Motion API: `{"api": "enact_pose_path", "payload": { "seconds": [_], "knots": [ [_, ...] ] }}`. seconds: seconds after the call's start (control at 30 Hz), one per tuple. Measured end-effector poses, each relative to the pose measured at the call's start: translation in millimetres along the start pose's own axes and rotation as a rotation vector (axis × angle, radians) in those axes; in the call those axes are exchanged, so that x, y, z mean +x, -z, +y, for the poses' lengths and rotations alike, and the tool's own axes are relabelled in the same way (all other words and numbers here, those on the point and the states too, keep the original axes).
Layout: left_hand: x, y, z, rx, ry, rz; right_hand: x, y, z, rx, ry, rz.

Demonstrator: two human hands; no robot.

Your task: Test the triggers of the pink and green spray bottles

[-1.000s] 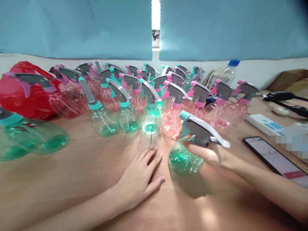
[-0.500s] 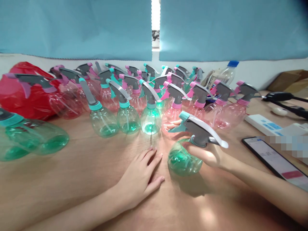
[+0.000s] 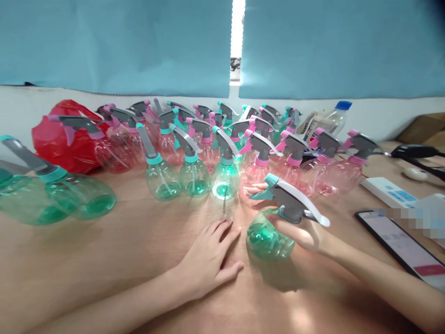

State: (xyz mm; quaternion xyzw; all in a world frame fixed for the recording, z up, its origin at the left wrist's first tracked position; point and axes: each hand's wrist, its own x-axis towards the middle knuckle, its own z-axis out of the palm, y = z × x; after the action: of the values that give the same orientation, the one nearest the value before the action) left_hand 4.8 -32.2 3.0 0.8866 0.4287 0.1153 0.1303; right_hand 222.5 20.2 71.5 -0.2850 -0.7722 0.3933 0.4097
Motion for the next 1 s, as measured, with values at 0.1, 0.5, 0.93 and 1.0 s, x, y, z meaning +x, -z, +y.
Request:
{"api": "enact_pose_path", "payload": {
  "seconds": [0.1,0.5,0.93,1.0],
  "knots": [
    [0,0.3,0,-0.024,0.008,0.012,2,-1,-3,0.012,-0.023,-0.013],
    [-7,17.5,9,-0.349,0.024,0.120,4,-26,7,0.032,0.036,-0.005],
    [-84,55.3,-24,-0.204,0.268,0.514,69,-154,-19,0.090,0.185,-0.014],
    [-98,61.5,-34,-0.150,0.282,0.546,80,-169,-21,0.043,0.238,0.003]
  ]
}}
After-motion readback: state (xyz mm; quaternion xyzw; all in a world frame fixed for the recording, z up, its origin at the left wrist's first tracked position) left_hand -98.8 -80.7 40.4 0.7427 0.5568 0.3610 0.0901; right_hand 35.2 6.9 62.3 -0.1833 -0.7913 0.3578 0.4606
